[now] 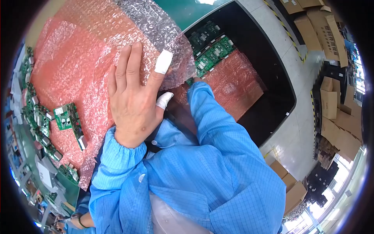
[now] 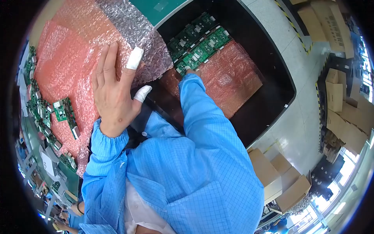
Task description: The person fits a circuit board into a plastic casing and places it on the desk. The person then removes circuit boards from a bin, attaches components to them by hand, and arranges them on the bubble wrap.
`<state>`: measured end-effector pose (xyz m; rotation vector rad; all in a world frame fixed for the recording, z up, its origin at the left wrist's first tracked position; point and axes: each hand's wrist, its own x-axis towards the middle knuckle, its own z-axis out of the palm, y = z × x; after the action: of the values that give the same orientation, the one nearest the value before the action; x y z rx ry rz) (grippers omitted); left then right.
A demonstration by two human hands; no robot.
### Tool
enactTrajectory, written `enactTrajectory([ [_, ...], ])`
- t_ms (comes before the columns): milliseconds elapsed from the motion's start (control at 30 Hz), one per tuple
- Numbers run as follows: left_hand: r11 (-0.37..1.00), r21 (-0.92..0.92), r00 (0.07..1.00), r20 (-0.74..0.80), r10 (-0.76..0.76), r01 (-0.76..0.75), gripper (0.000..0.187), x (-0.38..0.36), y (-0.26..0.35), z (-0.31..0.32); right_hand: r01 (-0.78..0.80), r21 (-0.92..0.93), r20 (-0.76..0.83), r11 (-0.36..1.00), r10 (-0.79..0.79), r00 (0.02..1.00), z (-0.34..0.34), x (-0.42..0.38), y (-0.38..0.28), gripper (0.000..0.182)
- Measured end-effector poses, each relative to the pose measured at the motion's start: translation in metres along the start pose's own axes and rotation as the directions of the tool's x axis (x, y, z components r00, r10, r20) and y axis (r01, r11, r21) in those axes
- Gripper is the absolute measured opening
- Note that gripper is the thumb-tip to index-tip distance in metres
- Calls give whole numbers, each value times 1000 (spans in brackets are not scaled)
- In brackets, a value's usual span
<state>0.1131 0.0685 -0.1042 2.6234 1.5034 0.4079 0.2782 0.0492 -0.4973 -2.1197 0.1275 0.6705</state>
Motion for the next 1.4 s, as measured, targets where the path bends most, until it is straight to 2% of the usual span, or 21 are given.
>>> enactTrajectory([
  [100, 1000, -18, 1000, 7, -4, 4, 69, 0, 1, -2, 66, -1, 61, 998, -66, 996, -2, 0, 3, 57],
  [233, 999, -32, 1000, -9, 2, -3, 65, -2, -1, -4, 153, 37, 236, 988, -157, 959, -13, 12, 4, 57],
  [333, 997, -72, 998, -53, 31, -35, 64, -3, 2, -6, 158, 38, 390, 987, -160, 907, -46, 27, 9, 39],
  [367, 995, -93, 996, -78, 41, -48, 65, -4, 2, -7, -50, 355, 475, 933, -134, 870, -80, -21, -41, 38],
  [467, 970, -219, 981, -185, 65, -105, 65, -8, -6, -6, -82, 433, 581, 897, -209, 787, -135, -37, -67, 45],
  [500, 955, -268, 972, -224, 69, -130, 64, -9, -8, -6, -63, 484, 611, 873, -286, 738, -154, -48, -81, 44],
  [533, 935, -335, 963, -267, 28, -120, 56, -10, -7, -9, -52, 533, 638, 845, -361, 680, -172, -64, -98, 44],
  [600, 959, -204, 900, -427, 93, -196, 44, -15, -2, -17, -17, 592, 667, 806, -478, 572, -199, -98, -132, 43],
  [700, 955, -157, 842, -522, 135, -250, 32, -30, 20, -42, 36, 625, 691, 780, -574, 439, -220, -143, -170, 43],
  [733, 922, -291, 843, -534, 66, -256, 34, -34, 24, -40, 33, 633, 699, 773, -590, 404, -221, -155, -177, 43],
  [800, 767, -636, 952, -281, -123, -89, 29, -44, 30, -46, 23, 643, 716, 765, -612, 335, -221, -178, -190, 44],
  [867, 421, -906, 959, -78, -272, 45, 28, -52, 26, -34, 14, 643, 733, 766, -620, 279, -222, -195, -197, 45],
  [900, 207, -973, 953, 37, -300, 103, 28, -53, 24, -33, 21, 626, 746, 779, -607, 276, -221, -198, -198, 45],
  [1000, 124, -970, 946, 170, -274, 210, 25, -59, 12, -43, -16, 610, 775, 793, -591, 224, -223, -207, -200, 45],
  [1100, 32, -974, 939, 205, -277, 222, 25, -60, 9, -42, -55, 598, 785, 800, -570, 243, -223, -208, -197, 45],
  [1200, 56, -981, 938, 158, -308, 183, 24, -56, 12, -37, -150, 593, 799, 791, -553, 237, -227, -212, -199, 44],
  [1233, 77, -976, 928, 168, -332, 204, 24, -55, 15, -39, -137, 595, 797, 792, -560, 228, -225, -208, -197, 43],
  [1333, 248, -958, 929, 42, -367, 141, 24, -50, 24, -33, -142, 606, 786, 782, -563, 255, -222, -204, -195, 43],
  [1400, 422, -899, 942, -33, -334, 117, 25, -39, 33, -35, -197, 605, 790, 771, -553, 264, -221, -198, -196, 42],
])
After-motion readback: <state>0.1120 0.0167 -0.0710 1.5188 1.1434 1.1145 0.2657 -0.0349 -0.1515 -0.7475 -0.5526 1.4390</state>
